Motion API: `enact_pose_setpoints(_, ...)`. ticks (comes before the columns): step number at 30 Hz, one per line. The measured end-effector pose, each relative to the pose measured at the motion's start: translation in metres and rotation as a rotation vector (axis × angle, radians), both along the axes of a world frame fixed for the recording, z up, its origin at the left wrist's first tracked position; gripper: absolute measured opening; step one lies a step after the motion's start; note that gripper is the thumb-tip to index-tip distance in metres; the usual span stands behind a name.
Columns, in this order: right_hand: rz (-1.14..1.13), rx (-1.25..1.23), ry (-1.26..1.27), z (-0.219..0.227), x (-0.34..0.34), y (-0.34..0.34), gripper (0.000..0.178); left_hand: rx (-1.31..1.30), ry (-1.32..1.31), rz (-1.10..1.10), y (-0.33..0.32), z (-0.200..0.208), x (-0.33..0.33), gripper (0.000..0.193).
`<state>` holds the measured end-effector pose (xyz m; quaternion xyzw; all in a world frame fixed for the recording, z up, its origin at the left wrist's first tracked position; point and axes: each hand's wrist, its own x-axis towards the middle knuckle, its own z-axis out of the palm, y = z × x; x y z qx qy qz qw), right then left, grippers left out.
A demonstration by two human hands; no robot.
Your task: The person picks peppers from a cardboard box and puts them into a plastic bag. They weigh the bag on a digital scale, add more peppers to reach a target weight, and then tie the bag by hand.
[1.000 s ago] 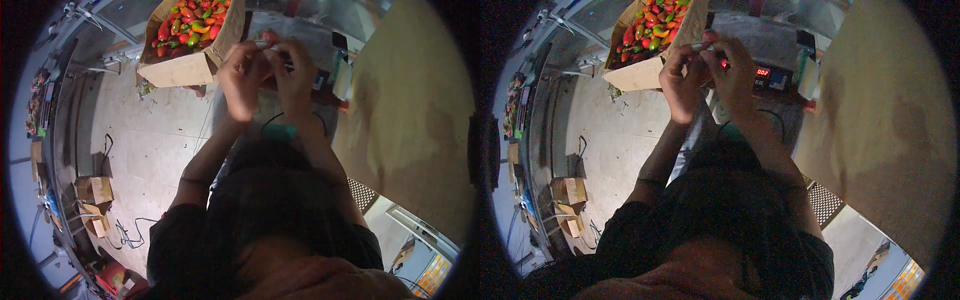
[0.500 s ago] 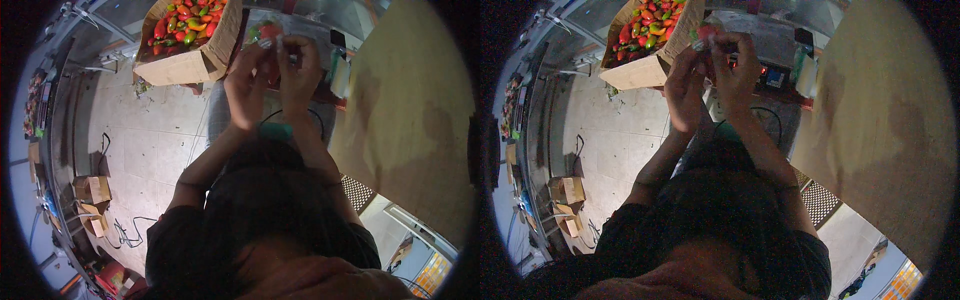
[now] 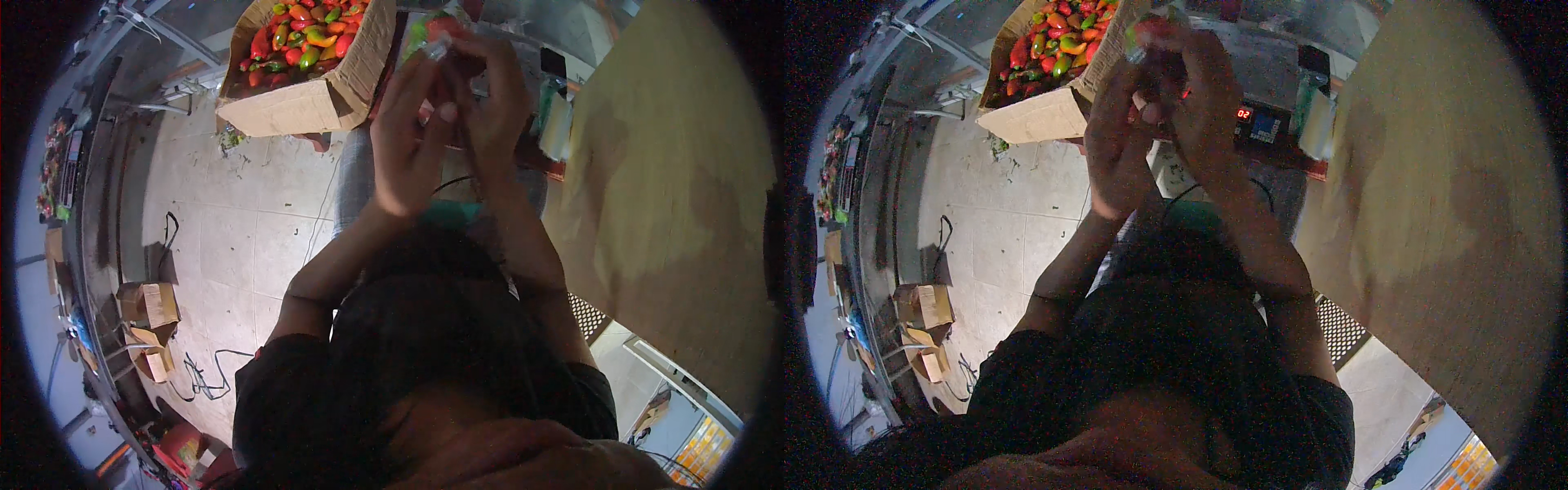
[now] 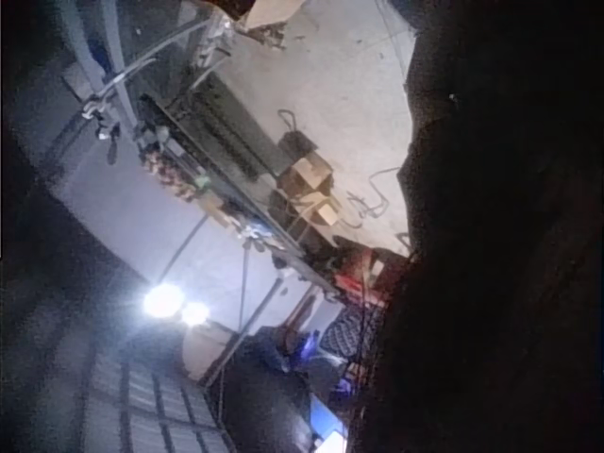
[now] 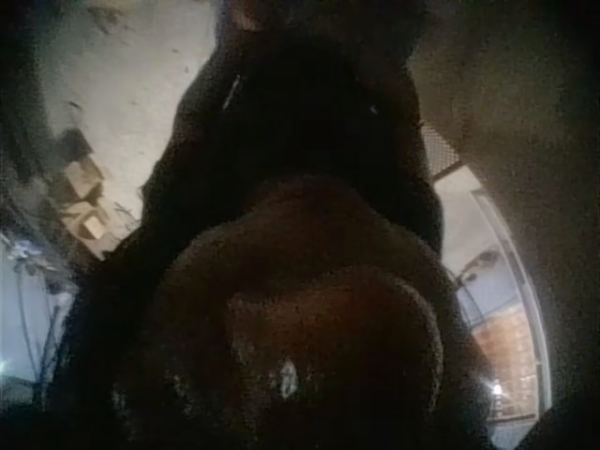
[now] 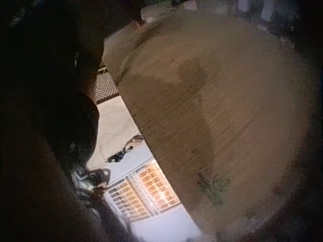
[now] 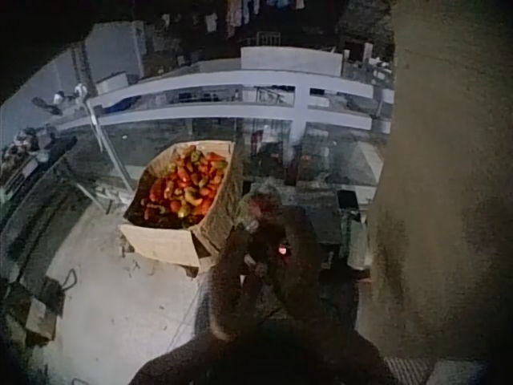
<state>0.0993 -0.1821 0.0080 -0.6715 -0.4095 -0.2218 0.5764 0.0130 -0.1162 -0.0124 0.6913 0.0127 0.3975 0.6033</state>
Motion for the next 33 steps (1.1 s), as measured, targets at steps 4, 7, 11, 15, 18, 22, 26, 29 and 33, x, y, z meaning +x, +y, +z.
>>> enact_pose_setpoints(4, 0.041, -0.021, -0.016, -0.005, 0.012, -0.001, 0.031, 0.087, -0.039, -0.116, 0.01, 0.001, -0.002, 0.043)
enact_pose_setpoints(7, 0.044, -0.014, -0.006, -0.016, 0.015, -0.002, 0.029, 0.179, 0.034, -0.115, 0.018, -0.005, 0.002, 0.044)
enact_pose_setpoints(11, 0.018, 0.004, 0.031, -0.017, 0.016, 0.001, 0.027, 0.225, -0.064, -0.067, 0.016, -0.009, 0.01, 0.043)
enact_pose_setpoints(15, -0.002, 0.025, -0.003, -0.022, 0.022, 0.006, 0.025, 0.33, -0.078, -0.041, 0.024, -0.012, 0.017, 0.042)
enact_pose_setpoints(18, -0.019, 0.026, -0.116, -0.025, 0.029, 0.007, 0.024, 0.293, -0.084, -0.044, 0.027, -0.013, 0.021, 0.043)
enact_pose_setpoints(22, -0.091, 0.054, -0.205, -0.024, 0.038, 0.009, 0.022, 0.414, -0.113, 0.055, 0.023, -0.003, 0.021, 0.04)
enact_pose_setpoints(26, -0.155, 0.049, -0.012, -0.025, 0.026, 0.01, 0.022, 0.445, -0.061, 0.077, 0.022, 0.005, 0.021, 0.035)
enact_pose_setpoints(29, -0.179, -0.002, 0.005, -0.019, 0.02, 0.009, 0.024, 0.384, 0.062, 0.132, 0.017, 0.007, 0.013, 0.03)
enact_pose_setpoints(33, -0.204, 0.008, 0.002, -0.025, 0.017, 0.01, 0.021, 0.322, 0.02, 0.301, 0.015, 0.008, 0.012, 0.027)
